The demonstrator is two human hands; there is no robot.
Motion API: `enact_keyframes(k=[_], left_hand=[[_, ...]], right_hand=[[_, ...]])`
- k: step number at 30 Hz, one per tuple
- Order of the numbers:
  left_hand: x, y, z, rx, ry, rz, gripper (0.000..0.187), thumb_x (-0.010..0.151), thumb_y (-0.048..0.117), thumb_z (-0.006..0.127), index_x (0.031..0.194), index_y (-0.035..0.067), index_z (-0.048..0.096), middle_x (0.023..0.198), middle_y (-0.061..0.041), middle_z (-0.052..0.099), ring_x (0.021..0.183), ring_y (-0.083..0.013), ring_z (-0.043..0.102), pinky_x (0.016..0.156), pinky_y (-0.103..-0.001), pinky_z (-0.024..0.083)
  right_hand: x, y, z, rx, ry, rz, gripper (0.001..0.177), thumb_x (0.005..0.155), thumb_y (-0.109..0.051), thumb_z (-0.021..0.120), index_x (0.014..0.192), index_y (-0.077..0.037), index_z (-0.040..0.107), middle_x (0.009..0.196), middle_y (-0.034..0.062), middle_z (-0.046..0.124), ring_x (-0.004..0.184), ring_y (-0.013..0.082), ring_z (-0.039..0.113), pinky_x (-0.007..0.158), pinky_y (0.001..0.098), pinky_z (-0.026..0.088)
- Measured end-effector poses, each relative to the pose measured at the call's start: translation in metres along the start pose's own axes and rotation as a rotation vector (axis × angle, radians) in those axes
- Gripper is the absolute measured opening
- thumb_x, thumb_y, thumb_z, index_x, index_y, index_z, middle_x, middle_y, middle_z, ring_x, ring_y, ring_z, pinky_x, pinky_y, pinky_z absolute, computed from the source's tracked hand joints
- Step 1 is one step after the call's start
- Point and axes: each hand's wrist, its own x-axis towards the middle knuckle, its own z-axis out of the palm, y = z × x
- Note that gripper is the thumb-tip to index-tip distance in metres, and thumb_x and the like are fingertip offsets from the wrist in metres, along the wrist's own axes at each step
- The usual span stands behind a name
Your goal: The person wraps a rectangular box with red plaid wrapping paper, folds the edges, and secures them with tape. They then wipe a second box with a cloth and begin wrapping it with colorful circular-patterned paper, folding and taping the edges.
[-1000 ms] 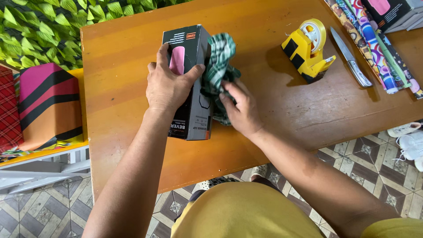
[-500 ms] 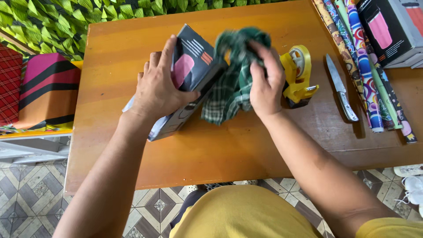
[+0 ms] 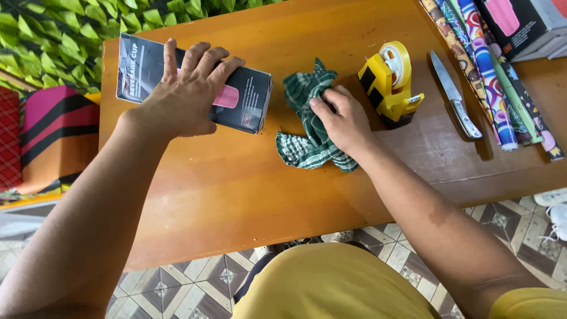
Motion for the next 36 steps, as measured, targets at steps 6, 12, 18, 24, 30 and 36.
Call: enact_keyframes(k=[6, 12, 18, 24, 30, 36], left_hand=[[0.017, -0.066, 0.037, 0.134, -0.086, 0.113, 0.112, 0.067, 0.021, 0.085, 0.160, 0.027, 0.023, 0.162, -0.010, 0.030, 0.153, -0.0331, 0.021, 0.114, -0.077, 0.014], [0.029, -0.127, 0.062, 0.044, -0.228, 0.129, 0.116, 0.069, 0.001, 0.077, 0.162, 0.040, 0.019, 0.171, -0.002, 0.016, 0.156, -0.0326, 0.015, 0.117, -0.069, 0.023], [0.024, -0.131, 0.058, -0.359, -0.177, 0.024, 0.104, 0.072, 0.003, 0.062, 0.163, 0.042, 0.030, 0.174, -0.004, 0.010, 0.159, -0.0362, 0.007, 0.123, -0.065, 0.014], [0.005, -0.055, 0.046, -0.577, -0.035, -0.496, 0.086, 0.085, 0.064, 0.071, 0.157, 0.033, 0.035, 0.172, -0.011, 0.009, 0.154, -0.0449, -0.008, 0.112, -0.081, 0.010], [0.003, -0.065, 0.078, -0.400, 0.037, -0.388, 0.102, 0.068, 0.036, 0.083, 0.158, 0.035, 0.036, 0.170, -0.012, 0.017, 0.154, -0.0456, 0.003, 0.110, -0.076, 0.028], [-0.003, -0.108, 0.095, -0.217, 0.085, -0.341, 0.094, 0.072, 0.020, 0.080, 0.157, 0.038, 0.043, 0.169, -0.006, 0.029, 0.155, -0.0403, 0.018, 0.112, -0.070, 0.032]], right_hand=[[-0.018, -0.026, 0.036, -0.250, 0.077, -0.166, 0.056, 0.094, -0.036, 0.070, 0.138, -0.006, 0.054, 0.125, 0.0187, 0.068, 0.109, 0.0394, 0.067, 0.088, 0.0484, 0.053], [-0.013, -0.033, 0.076, -0.683, -0.032, -0.164, 0.053, 0.089, -0.034, 0.078, 0.135, -0.018, 0.059, 0.121, 0.0168, 0.067, 0.104, 0.0388, 0.068, 0.084, 0.0510, 0.052], [-0.022, -0.034, 0.079, -0.516, 0.042, -0.139, 0.031, 0.092, -0.030, 0.071, 0.119, -0.014, 0.073, 0.108, 0.0100, 0.067, 0.092, 0.0336, 0.068, 0.079, 0.0442, 0.054], [-0.048, 0.006, 0.018, -0.325, 0.697, -0.081, 0.027, 0.109, -0.019, 0.078, 0.090, -0.004, 0.066, 0.103, 0.0074, 0.065, 0.093, 0.0218, 0.064, 0.084, 0.0372, 0.052], [-0.063, 0.067, -0.068, 0.031, 0.712, 0.466, 0.068, 0.070, -0.010, 0.083, 0.132, -0.013, 0.054, 0.115, 0.0001, 0.062, 0.103, 0.0165, 0.067, 0.085, 0.0323, 0.058], [-0.028, 0.094, -0.064, -0.428, 0.374, 0.435, 0.053, 0.080, -0.030, 0.089, 0.120, -0.009, 0.061, 0.114, 0.0128, 0.075, 0.106, 0.0298, 0.072, 0.093, 0.0410, 0.054]])
